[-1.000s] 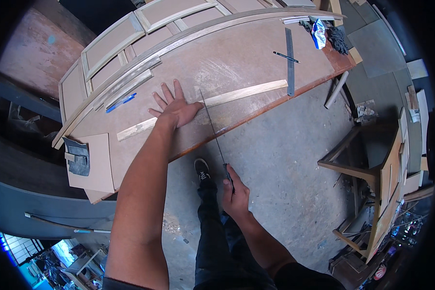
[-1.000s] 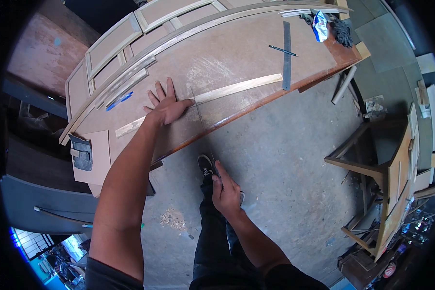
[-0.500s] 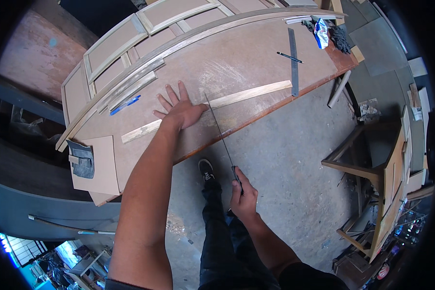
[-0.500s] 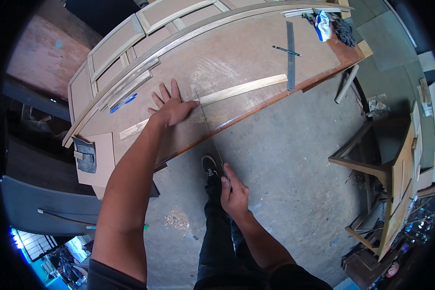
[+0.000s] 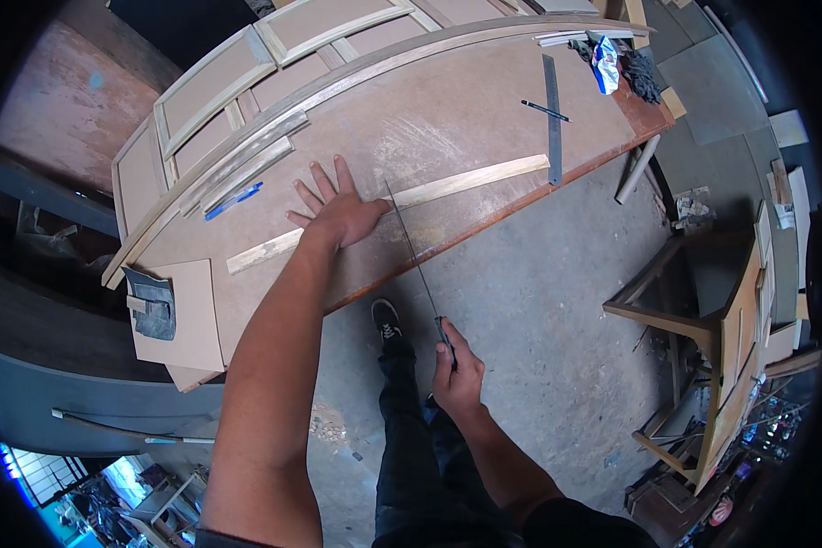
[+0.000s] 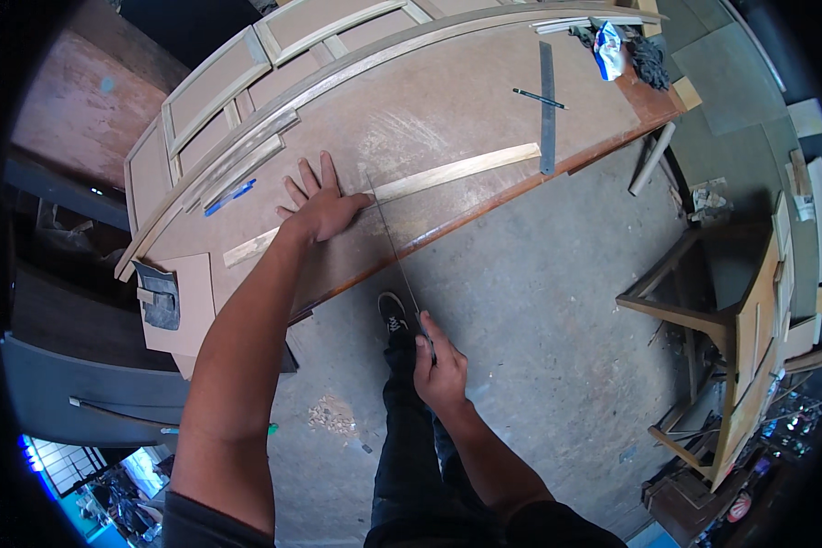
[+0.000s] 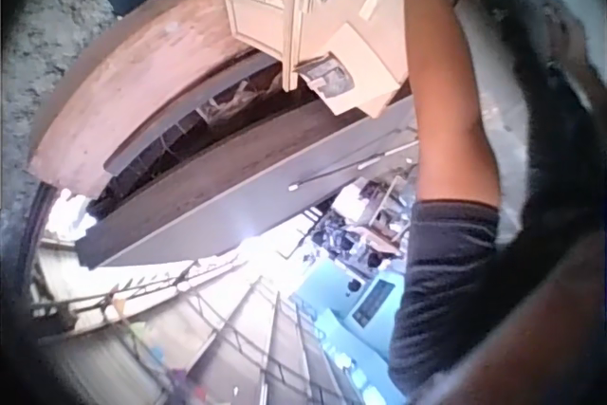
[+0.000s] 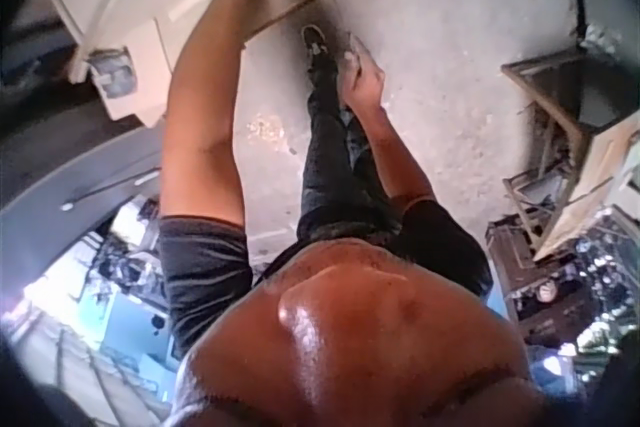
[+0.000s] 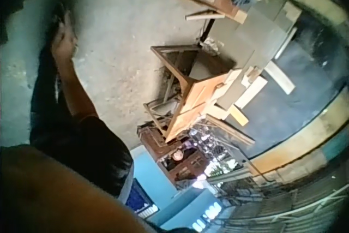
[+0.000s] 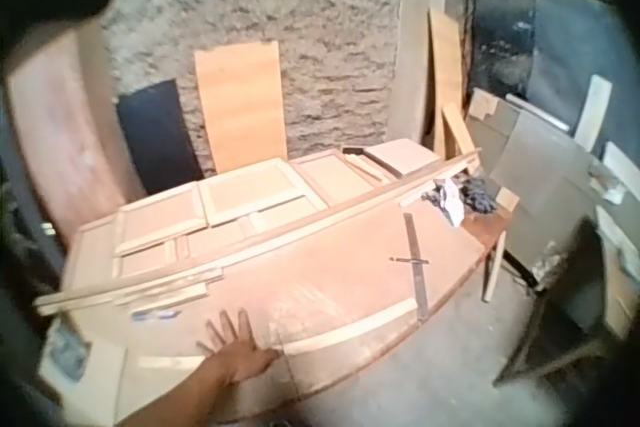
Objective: Measuring and cutting wood strips using a hand saw and metal ruler.
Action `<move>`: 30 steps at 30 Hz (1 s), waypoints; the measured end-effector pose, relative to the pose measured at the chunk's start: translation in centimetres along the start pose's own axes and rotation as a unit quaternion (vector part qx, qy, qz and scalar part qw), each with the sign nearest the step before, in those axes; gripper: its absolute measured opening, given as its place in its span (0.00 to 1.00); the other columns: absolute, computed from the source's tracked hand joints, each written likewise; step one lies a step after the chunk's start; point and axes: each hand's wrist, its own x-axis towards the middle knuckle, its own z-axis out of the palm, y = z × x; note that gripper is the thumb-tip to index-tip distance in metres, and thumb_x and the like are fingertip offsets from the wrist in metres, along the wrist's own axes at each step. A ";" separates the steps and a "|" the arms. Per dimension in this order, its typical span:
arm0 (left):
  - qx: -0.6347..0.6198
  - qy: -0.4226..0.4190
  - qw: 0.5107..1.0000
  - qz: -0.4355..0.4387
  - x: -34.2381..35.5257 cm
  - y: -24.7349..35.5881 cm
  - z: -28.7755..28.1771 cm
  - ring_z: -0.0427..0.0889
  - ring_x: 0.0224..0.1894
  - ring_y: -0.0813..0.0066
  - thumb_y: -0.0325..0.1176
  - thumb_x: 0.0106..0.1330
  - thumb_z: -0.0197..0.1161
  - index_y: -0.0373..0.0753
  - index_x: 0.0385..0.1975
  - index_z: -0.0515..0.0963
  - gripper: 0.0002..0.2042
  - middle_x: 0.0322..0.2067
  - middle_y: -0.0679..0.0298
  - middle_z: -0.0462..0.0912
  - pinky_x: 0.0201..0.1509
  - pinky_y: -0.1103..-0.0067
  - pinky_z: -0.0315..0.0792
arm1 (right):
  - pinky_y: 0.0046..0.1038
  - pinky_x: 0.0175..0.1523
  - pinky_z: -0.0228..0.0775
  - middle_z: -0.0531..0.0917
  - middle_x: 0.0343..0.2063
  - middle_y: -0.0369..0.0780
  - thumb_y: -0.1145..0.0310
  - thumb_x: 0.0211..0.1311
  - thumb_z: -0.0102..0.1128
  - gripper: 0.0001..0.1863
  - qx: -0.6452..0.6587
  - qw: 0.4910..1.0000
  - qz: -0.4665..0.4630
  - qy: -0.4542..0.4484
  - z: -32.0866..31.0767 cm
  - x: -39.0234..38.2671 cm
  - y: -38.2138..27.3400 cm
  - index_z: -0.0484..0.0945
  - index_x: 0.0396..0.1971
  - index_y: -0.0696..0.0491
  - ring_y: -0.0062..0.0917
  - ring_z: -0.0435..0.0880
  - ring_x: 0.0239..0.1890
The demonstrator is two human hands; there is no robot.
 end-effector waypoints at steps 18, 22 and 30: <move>0.003 -0.029 1.000 0.000 0.1 -0.2 -0.4 0.13 0.77 0.34 0.68 0.60 0.63 0.51 0.79 0.22 0.62 0.78 0.49 0.14 0.72 0.33 0.23 | 0.39 0.57 0.80 0.84 0.52 0.56 0.73 0.74 0.55 0.19 0.046 0.996 0.079 -0.023 0.6 3.1 -2.2 0.76 0.60 0.63 0.50 0.86 0.54; -0.001 -0.025 1.000 -0.001 -0.1 -0.3 -0.8 0.12 0.77 0.34 0.68 0.60 0.63 0.51 0.79 0.22 0.62 0.78 0.49 0.14 0.72 0.33 0.22 | 0.39 0.58 0.80 0.84 0.53 0.57 0.72 0.74 0.55 0.19 0.028 0.999 0.023 -0.001 0.7 -0.1 -0.1 0.76 0.60 0.63 0.49 0.86 0.55; -0.001 -0.028 1.000 -0.001 -0.2 0.2 -0.4 0.12 0.77 0.35 0.66 0.61 0.62 0.50 0.79 0.22 0.61 0.78 0.49 0.14 0.72 0.33 0.22 | 0.39 0.55 0.81 0.84 0.51 0.58 0.72 0.74 0.54 0.19 0.019 1.000 0.000 0.021 2.4 3.1 -1.5 0.75 0.60 0.64 0.51 0.87 0.52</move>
